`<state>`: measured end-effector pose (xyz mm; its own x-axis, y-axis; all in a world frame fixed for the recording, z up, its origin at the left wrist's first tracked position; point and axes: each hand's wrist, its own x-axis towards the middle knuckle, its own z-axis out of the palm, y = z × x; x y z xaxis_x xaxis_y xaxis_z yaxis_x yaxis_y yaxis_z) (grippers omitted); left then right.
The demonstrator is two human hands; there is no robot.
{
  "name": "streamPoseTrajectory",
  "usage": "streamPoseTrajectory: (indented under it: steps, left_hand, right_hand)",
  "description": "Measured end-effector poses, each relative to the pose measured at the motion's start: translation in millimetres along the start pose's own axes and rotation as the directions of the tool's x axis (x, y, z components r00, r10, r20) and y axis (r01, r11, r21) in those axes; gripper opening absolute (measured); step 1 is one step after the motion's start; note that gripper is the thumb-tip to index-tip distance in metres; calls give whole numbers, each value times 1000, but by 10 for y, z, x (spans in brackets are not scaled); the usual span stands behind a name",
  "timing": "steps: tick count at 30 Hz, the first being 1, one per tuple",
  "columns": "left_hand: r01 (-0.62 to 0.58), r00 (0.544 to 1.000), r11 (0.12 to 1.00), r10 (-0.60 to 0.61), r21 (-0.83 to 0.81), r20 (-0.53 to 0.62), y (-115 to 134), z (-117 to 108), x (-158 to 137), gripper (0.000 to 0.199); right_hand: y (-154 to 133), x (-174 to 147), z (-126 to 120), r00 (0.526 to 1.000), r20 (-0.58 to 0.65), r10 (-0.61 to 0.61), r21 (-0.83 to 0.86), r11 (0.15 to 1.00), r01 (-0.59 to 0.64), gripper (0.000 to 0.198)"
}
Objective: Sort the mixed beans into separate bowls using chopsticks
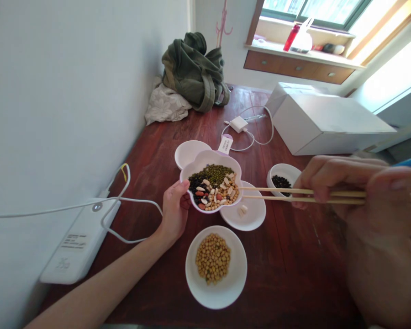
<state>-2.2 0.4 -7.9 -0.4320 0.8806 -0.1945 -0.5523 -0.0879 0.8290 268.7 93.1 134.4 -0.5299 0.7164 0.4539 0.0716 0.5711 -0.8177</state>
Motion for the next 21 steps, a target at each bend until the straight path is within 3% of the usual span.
streamPoseTrajectory:
  steps: [6, 21]
  left_hand:
    - [10, 1000, 1000, -10, -5, 23, 0, -8, 2, 39]
    - [14, 1000, 1000, -14, -5, 26, 1, -9, -3, 41]
  right_hand:
    - [225, 55, 71, 946, 304, -114, -10, 992, 123, 56]
    - [271, 109, 148, 951, 263, -161, 78, 986, 145, 58]
